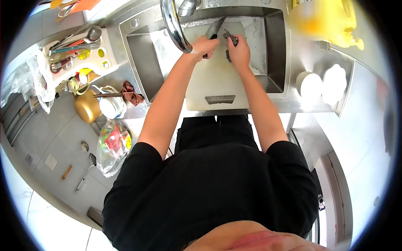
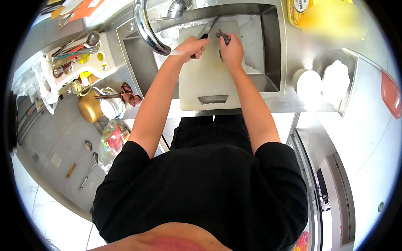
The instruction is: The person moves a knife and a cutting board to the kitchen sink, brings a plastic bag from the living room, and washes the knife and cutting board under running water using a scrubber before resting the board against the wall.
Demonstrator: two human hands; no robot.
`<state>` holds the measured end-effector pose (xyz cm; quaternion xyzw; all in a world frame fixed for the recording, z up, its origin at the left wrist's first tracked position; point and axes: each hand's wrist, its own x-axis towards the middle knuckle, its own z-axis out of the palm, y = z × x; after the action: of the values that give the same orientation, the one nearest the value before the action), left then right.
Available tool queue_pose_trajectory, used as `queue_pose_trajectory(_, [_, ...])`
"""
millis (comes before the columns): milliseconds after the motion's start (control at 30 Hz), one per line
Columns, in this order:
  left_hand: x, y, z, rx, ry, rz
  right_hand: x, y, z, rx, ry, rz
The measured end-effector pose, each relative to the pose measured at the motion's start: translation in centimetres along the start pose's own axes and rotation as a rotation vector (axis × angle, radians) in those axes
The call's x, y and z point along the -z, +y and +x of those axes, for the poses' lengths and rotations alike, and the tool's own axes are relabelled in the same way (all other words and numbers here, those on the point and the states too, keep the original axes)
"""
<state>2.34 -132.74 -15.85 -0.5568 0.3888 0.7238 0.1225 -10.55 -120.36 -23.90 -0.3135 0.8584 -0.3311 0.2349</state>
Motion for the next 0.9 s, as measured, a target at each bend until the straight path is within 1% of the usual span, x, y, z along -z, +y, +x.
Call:
queue_pose_trajectory(33, [-0.1,0.4,-0.1,-0.007,0.002,0.004,0.2,-0.2,-0.7,0.043,0.074,0.017])
queue_pose_trajectory(100, [-0.5,0.9,-0.3,0.050,-0.057,-0.366,0.9,-0.4,-1.6,0.077,0.097,0.016])
queue_pose_trajectory(133, [-0.5,1.0,-0.7,0.046,-0.056,-0.362,1.0,-0.3,-1.8,0.033,0.058,0.015])
queue_pose_trajectory(167, [-0.2,0.9,-1.3,0.089,-0.085,-0.463,1.2,-0.2,-2.1,-0.014,0.020,0.014])
queue_pose_trajectory(200, [0.1,0.7,-1.9,0.135,-0.115,-0.564,1.5,0.0,-2.3,-0.017,0.024,0.019])
queue_pose_trajectory(233, [0.6,0.3,-2.4,0.135,-0.113,-0.557,1.7,0.3,-2.3,0.025,0.029,-0.036])
queue_pose_trajectory(267, [1.2,-0.1,-3.0,0.196,-0.172,-0.647,2.1,0.5,-2.2,0.067,0.032,-0.090])
queue_pose_trajectory(300, [1.8,-0.6,-3.6,0.258,-0.230,-0.739,2.4,0.6,-2.1,0.065,0.033,-0.084])
queue_pose_trajectory(333, [2.0,-1.0,-4.9,0.202,-0.289,-0.774,2.7,0.7,-1.9,0.097,0.061,-0.177])
queue_pose_trajectory(367, [2.4,-1.7,-5.7,0.203,-0.284,-0.773,3.0,0.5,-1.9,0.130,0.088,-0.270])
queue_pose_trajectory(433, [3.1,-3.3,-7.0,0.296,-0.554,-1.098,3.7,-0.5,-1.9,0.161,0.117,-0.279])
queue_pose_trajectory(467, [3.3,-4.1,-7.2,0.313,-0.607,-1.138,4.0,-1.1,-1.9,0.194,0.148,-0.291])
queue_pose_trajectory(500, [3.3,-5.1,-7.3,0.311,-0.606,-1.139,4.2,-1.9,-1.8,0.196,0.148,-0.290])
queue_pose_trajectory(567, [3.2,-6.9,-7.9,0.247,-0.731,-1.258,3.8,-3.5,-1.8,0.256,-0.075,0.130])
queue_pose_trajectory(600, [3.0,-7.6,-7.8,0.253,-0.789,-1.337,3.0,-4.6,-2.3,0.257,-0.080,0.130])
queue_pose_trajectory(633, [2.6,-8.1,-8.0,0.250,-0.787,-1.341,1.8,-5.8,-2.7,0.308,-0.167,0.185])
queue_pose_trajectory(667, [2.1,-8.4,-8.4,0.196,-0.758,-1.355,0.5,-7.1,-3.0,0.360,-0.254,0.239])
queue_pose_trajectory(700, [1.7,-8.7,-8.6,0.141,-0.729,-1.370,-0.6,-8.3,-3.2,0.364,-0.258,0.239])
queue_pose_trajectory(767, [1.4,-9.1,-8.9,0.121,-0.764,-1.401,-2.9,-10.0,-3.5,0.303,-0.426,0.015])
queue_pose_trajectory(800, [1.2,-9.0,-9.1,0.105,-0.800,-1.362,-3.9,-10.4,-3.5,0.309,-0.428,0.016])
queue_pose_trajectory(833, [1.1,-9.0,-9.3,0.089,-0.835,-1.321,-5.2,-10.5,-3.3,0.326,-0.342,-0.032])
queue_pose_trajectory(867, [0.9,-9.2,-9.6,0.077,-0.789,-1.321,-6.1,-10.6,-3.0,0.342,-0.257,-0.080])
queue_pose_trajectory(900, [0.8,-9.4,-9.9,0.072,-0.786,-1.323,-6.9,-10.6,-2.4,0.346,-0.260,-0.078])
